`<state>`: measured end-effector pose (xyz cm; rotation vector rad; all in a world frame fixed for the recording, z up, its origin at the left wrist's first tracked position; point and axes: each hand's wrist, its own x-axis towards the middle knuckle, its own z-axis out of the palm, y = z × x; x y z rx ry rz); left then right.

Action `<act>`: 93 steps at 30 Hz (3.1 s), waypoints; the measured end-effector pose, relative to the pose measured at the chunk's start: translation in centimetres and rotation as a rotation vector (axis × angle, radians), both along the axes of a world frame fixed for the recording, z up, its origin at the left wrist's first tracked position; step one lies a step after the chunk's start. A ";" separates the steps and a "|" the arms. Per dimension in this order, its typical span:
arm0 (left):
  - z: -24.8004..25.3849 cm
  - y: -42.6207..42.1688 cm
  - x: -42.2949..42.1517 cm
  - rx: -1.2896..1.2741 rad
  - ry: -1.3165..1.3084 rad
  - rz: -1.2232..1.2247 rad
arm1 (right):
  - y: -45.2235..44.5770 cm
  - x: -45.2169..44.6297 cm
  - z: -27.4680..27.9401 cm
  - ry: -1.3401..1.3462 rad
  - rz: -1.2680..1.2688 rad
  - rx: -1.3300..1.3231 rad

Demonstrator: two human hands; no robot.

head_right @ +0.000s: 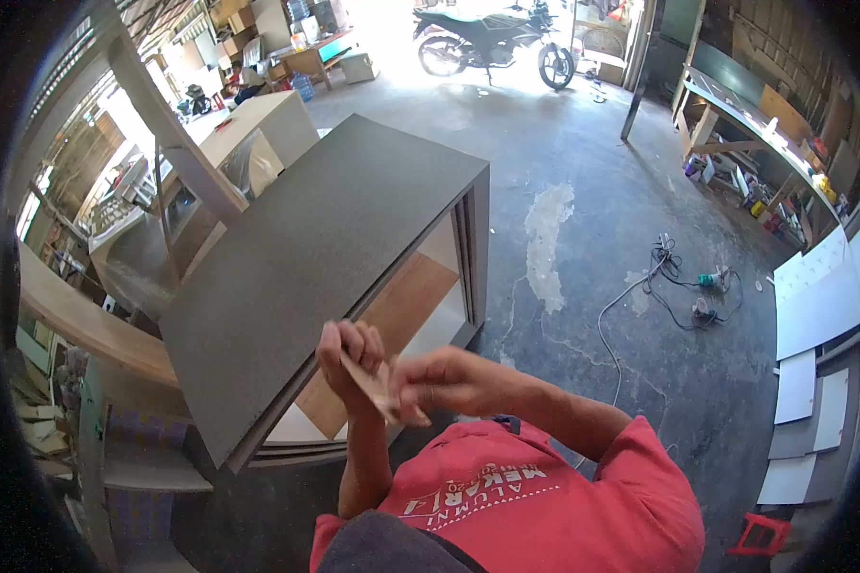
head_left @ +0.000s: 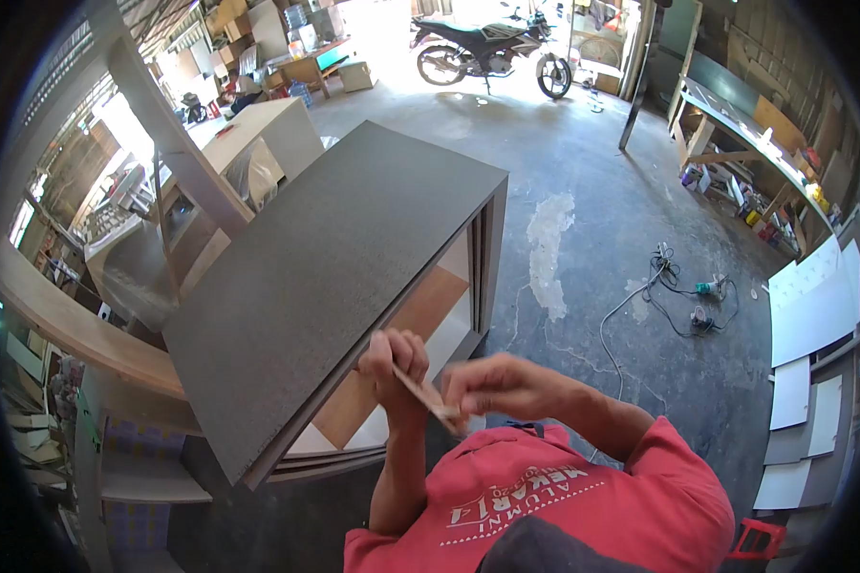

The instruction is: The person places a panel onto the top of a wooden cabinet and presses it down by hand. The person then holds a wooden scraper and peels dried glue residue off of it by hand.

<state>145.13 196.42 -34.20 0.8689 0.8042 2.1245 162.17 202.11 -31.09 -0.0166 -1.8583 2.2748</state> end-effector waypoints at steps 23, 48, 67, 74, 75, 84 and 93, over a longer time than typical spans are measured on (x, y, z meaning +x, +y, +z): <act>-3.9 -0.1 -0.7 -0.441 0.086 -0.386 | -0.7 -5.0 0.0 0.231 -0.796 0.296; -3.4 -1.2 -2.8 -0.307 0.120 -0.334 | 0.6 -4.7 -0.2 -0.040 -0.557 0.748; -9.2 -1.4 -1.9 -0.316 -0.107 -0.675 | -0.5 -4.0 -4.5 0.180 -0.543 0.119; -5.3 -2.0 -0.5 -0.159 -0.087 -0.725 | -0.2 -3.8 -4.9 0.115 -0.703 0.081; -4.6 -1.8 -0.2 -0.174 -0.114 -0.602 | -0.2 -3.6 -4.7 0.121 -0.723 0.083; -2.3 -1.9 0.0 -0.206 0.139 -0.294 | -1.2 -5.0 -6.1 0.037 -0.649 0.124; -3.9 -3.8 -1.2 -0.466 0.256 -0.018 | -1.1 -3.7 -2.8 -0.347 -0.434 0.576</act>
